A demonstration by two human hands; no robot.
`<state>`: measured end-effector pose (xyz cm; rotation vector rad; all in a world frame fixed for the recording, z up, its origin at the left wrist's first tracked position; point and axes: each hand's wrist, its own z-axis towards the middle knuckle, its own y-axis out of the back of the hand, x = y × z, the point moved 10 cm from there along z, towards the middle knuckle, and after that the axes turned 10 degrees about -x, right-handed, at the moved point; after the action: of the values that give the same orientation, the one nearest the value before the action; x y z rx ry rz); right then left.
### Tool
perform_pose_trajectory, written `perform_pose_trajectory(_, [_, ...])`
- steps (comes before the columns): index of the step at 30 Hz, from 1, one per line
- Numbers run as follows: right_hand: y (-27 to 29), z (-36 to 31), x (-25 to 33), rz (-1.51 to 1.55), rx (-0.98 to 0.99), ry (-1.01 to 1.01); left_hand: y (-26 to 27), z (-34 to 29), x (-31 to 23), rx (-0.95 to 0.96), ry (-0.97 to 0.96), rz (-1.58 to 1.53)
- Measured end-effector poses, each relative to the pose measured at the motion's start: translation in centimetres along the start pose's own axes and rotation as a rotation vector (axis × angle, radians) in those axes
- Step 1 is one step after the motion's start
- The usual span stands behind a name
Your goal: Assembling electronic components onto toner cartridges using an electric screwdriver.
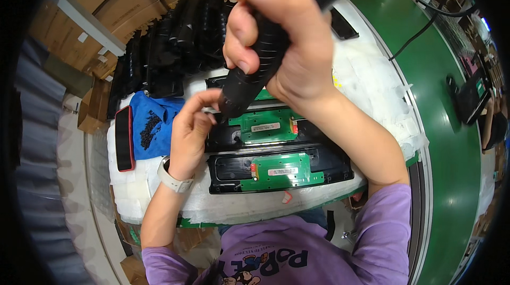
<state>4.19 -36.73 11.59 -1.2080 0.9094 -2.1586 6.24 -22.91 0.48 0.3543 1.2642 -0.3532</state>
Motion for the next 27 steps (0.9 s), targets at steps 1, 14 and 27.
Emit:
perform_pose_trajectory(1, [0.0, 0.2, -0.4, -0.218, 0.05, 0.015, 0.4, 0.6, -1.3, -0.018, -0.156, 0.19])
perform_pose_trajectory(14, [-0.4, 1.4, -5.3, -0.645, 0.2, 0.047, 0.5, 1.3, 1.5, 0.048, -0.26, 0.504])
perform_pose_trajectory(27, [-2.5, 0.0, -6.2, -0.769, 0.394, 0.234, 0.7, 1.3, 1.3, 0.014, -0.242, 0.49])
